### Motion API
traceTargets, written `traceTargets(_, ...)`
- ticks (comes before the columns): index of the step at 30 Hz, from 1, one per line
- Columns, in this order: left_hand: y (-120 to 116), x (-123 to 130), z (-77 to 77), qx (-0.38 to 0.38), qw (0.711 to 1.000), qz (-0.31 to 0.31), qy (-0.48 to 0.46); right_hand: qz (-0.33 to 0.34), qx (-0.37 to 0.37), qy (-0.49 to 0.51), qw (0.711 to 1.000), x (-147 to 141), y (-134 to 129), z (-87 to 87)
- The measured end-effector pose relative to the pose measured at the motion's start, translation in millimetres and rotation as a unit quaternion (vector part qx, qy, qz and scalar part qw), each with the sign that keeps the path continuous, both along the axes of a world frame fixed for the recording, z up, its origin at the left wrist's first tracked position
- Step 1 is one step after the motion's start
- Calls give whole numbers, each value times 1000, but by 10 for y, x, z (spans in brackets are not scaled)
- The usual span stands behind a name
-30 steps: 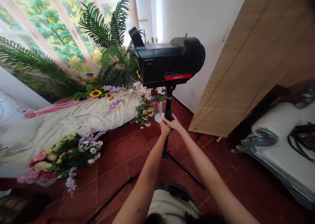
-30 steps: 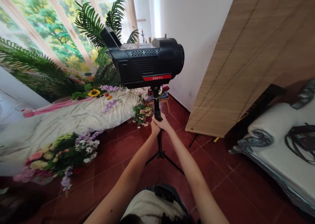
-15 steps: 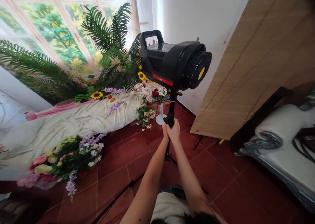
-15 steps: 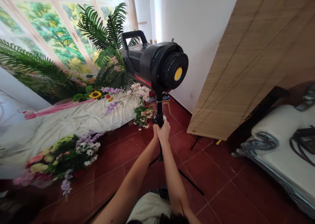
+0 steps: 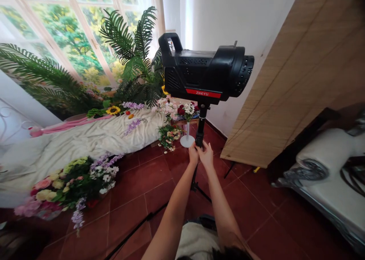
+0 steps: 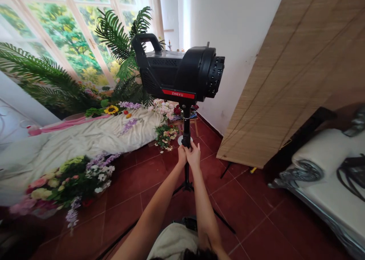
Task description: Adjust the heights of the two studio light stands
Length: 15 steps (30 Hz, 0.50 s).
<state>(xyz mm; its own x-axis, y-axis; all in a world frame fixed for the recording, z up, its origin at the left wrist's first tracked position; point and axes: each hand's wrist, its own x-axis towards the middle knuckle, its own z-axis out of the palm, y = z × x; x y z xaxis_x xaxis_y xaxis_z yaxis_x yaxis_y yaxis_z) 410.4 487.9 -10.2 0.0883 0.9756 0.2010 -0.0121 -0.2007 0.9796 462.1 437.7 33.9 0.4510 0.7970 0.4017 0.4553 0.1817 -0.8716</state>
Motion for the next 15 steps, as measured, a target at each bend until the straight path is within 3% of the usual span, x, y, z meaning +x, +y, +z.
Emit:
traceTargets(7, -73, -51, 141, 36, 999, 12, 36, -60, 2, 89, 994, -74, 49, 135)
traceTargets(15, -94, -12, 154, 60, 998, 18, 32, 78, 36, 150, 985, 66, 79, 459)
